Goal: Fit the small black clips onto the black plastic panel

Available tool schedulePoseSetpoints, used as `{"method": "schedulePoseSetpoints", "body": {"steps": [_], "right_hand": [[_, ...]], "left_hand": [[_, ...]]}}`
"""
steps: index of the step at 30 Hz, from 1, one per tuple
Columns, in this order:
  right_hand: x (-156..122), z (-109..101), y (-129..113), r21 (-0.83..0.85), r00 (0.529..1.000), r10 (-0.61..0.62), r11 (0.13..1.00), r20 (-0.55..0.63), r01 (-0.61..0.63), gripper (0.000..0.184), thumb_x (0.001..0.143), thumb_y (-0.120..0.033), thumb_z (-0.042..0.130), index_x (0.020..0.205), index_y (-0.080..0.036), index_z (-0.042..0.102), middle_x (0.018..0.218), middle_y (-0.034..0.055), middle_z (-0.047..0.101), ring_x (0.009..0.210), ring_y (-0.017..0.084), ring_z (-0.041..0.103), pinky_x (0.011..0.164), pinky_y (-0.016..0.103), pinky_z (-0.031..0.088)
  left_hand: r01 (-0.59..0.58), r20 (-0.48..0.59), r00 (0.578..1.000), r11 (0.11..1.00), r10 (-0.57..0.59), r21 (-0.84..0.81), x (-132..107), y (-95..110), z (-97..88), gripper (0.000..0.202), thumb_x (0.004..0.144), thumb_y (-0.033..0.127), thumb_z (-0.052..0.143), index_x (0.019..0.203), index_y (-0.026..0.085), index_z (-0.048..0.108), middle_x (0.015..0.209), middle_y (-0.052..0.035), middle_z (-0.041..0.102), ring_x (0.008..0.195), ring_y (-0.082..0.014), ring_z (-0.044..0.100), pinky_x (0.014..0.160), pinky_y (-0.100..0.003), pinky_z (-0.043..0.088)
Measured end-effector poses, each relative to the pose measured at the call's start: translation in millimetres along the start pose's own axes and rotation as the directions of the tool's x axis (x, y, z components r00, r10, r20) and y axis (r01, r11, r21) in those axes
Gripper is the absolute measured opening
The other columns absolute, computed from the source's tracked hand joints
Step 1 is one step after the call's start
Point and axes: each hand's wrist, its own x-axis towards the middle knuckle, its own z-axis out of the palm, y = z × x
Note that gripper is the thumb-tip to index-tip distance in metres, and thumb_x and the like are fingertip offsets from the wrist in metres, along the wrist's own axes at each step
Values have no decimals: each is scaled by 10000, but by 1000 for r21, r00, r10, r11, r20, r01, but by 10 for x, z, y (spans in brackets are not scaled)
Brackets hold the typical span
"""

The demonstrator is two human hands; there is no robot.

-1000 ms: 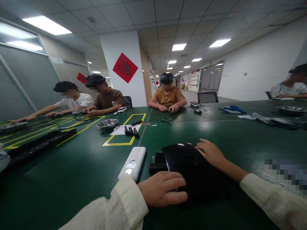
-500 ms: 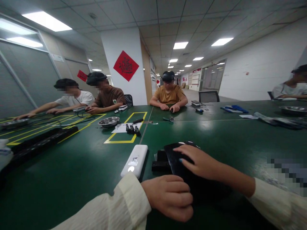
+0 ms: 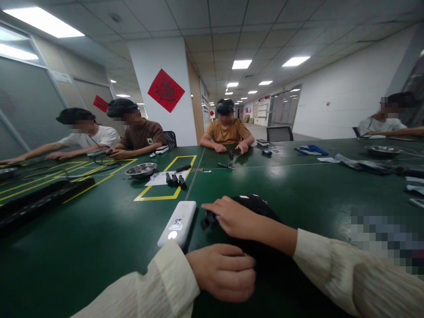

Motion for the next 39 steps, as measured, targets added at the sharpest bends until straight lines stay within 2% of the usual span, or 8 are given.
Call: {"method": "schedulePoseSetpoints", "body": {"steps": [7, 12, 19, 27, 31, 34, 36, 39], "right_hand": [[-210, -518, 500, 506, 856, 509, 765, -96, -398, 313, 826, -252, 469, 1073, -147, 628, 996, 67, 679, 819, 160, 637, 714, 287, 499], [-574, -691, 659, 358, 701, 666, 739, -255, -571, 334, 788, -340, 497, 1001, -149, 669, 737, 43, 691, 586, 148, 615, 554, 258, 472], [-779, -461, 462, 27, 648, 547, 775, -530, -632, 484, 797, -341, 457, 1237, -143, 496, 729, 47, 658, 574, 164, 592, 589, 281, 452], [-864, -352, 280, -98, 843, 487, 850, -227, -517, 430, 856, -390, 373, 1226, -190, 462, 771, 48, 670, 639, 177, 622, 570, 252, 403], [-869, -618, 582, 87, 725, 618, 776, -305, -625, 467, 920, -431, 174, 1193, -182, 459, 581, 1, 606, 528, 153, 579, 507, 228, 362], [-886, -720, 860, -54, 592, 720, 618, -361, -785, 474, 925, -409, 168, 1193, -153, 463, 716, 56, 654, 633, 182, 607, 567, 256, 385], [-894, -626, 967, -270, 577, 780, 517, -240, -812, 483, 914, -421, 201, 1073, -147, 566, 819, 109, 671, 728, 221, 624, 591, 281, 392], [-884, -348, 1025, -389, 598, 799, 533, -61, -752, 577, 898, -477, 211, 773, -145, 666, 785, 134, 676, 744, 246, 634, 589, 290, 397]], "left_hand": [[40, 88, 995, 999, -37, -33, -21, -5, 7, 83, 798, 148, 582, 719, 172, 586, 888, -4, 656, 1109, -147, 535, 815, -196, 522], [151, 87, 985, 987, -146, -55, 13, -17, 18, 121, 828, 131, 528, 719, 162, 572, 791, 1, 663, 1069, -116, 554, 800, -151, 509], [272, 135, 957, 956, -258, -105, 6, -10, -6, 132, 871, 145, 459, 817, 136, 578, 802, -33, 681, 920, -100, 620, 744, -150, 517], [298, 222, 937, 948, -268, -111, 41, -24, -26, 165, 897, 158, 423, 831, 124, 570, 838, -55, 673, 844, -109, 629, 610, -157, 502], [283, 243, 937, 953, -251, -105, 10, -23, -13, 130, 879, 149, 469, 809, 130, 577, 832, -30, 661, 857, -118, 612, 664, -178, 494], [292, 244, 933, 953, -265, -80, -1, -28, -8, 119, 872, 160, 493, 795, 142, 582, 846, -22, 657, 829, -117, 598, 723, -208, 488], [289, 231, 935, 956, -269, -57, 2, -36, -12, 101, 864, 162, 511, 796, 144, 584, 854, -20, 654, 810, -120, 588, 741, -234, 483], [271, 235, 938, 962, -256, -33, 7, -48, -22, 63, 851, 154, 528, 836, 148, 589, 881, -15, 653, 819, -130, 575, 731, -255, 472]]}}
